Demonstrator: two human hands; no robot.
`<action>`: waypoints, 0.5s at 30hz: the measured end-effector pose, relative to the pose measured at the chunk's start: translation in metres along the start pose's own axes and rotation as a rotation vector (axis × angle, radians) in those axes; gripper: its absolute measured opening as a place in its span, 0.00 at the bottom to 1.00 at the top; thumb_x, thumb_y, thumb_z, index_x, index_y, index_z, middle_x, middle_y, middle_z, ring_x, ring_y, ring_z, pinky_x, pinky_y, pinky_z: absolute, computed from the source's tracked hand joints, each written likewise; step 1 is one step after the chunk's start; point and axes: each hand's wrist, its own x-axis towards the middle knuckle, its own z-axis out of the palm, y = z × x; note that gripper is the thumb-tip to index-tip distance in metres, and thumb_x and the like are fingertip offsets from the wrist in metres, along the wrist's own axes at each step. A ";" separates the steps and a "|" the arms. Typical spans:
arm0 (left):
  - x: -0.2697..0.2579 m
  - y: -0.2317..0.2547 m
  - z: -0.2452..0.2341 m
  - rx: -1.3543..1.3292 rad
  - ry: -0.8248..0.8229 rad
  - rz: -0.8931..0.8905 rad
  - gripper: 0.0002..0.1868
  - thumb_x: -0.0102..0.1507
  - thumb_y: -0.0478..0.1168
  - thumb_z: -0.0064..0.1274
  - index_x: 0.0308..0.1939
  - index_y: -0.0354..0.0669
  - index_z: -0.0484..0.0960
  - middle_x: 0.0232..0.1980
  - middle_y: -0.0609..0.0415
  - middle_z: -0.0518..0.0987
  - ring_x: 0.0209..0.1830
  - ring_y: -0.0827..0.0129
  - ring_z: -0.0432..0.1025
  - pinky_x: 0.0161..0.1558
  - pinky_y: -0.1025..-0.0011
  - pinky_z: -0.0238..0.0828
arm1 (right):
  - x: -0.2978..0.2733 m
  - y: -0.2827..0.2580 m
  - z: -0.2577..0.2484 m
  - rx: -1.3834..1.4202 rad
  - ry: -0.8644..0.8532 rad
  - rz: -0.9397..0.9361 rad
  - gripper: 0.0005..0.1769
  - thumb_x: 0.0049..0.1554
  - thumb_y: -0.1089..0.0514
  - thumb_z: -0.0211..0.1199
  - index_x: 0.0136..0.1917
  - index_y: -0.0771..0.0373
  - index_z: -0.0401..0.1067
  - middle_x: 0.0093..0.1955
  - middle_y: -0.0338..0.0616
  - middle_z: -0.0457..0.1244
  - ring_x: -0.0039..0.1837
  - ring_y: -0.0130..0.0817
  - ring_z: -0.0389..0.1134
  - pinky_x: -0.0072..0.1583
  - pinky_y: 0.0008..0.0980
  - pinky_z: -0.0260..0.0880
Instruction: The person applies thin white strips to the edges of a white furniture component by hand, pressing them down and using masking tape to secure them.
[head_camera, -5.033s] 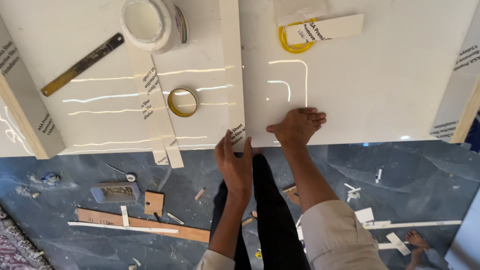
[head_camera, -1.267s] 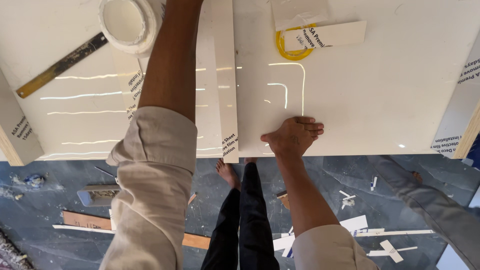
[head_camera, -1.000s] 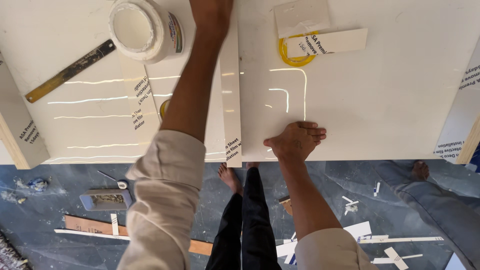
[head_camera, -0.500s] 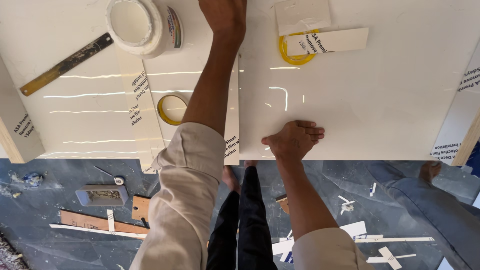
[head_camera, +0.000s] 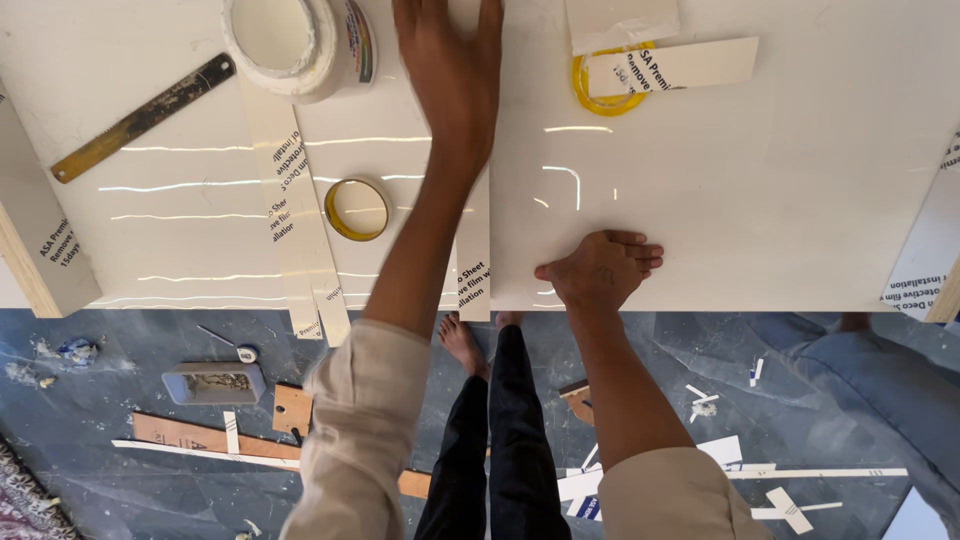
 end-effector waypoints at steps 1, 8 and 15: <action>-0.022 0.000 -0.015 -0.035 -0.003 0.069 0.28 0.67 0.39 0.63 0.66 0.27 0.72 0.60 0.38 0.75 0.62 0.48 0.71 0.64 0.58 0.71 | 0.000 0.000 -0.002 -0.016 -0.021 0.013 0.85 0.34 0.39 0.85 0.72 0.94 0.28 0.74 0.95 0.31 0.80 0.82 0.29 0.78 0.60 0.37; -0.182 0.020 -0.112 0.231 -0.190 -0.196 0.36 0.59 0.40 0.65 0.66 0.26 0.69 0.58 0.34 0.71 0.59 0.42 0.67 0.57 0.53 0.69 | -0.006 -0.003 -0.007 -0.078 -0.020 0.004 0.88 0.32 0.38 0.87 0.73 0.94 0.28 0.75 0.94 0.31 0.80 0.82 0.31 0.78 0.61 0.40; -0.230 0.004 -0.116 0.384 -0.249 -0.300 0.31 0.64 0.40 0.62 0.68 0.32 0.70 0.53 0.42 0.75 0.52 0.48 0.72 0.49 0.55 0.72 | -0.012 0.004 -0.003 -0.070 0.034 -0.053 0.86 0.32 0.37 0.86 0.73 0.95 0.34 0.74 0.94 0.38 0.79 0.80 0.39 0.77 0.58 0.47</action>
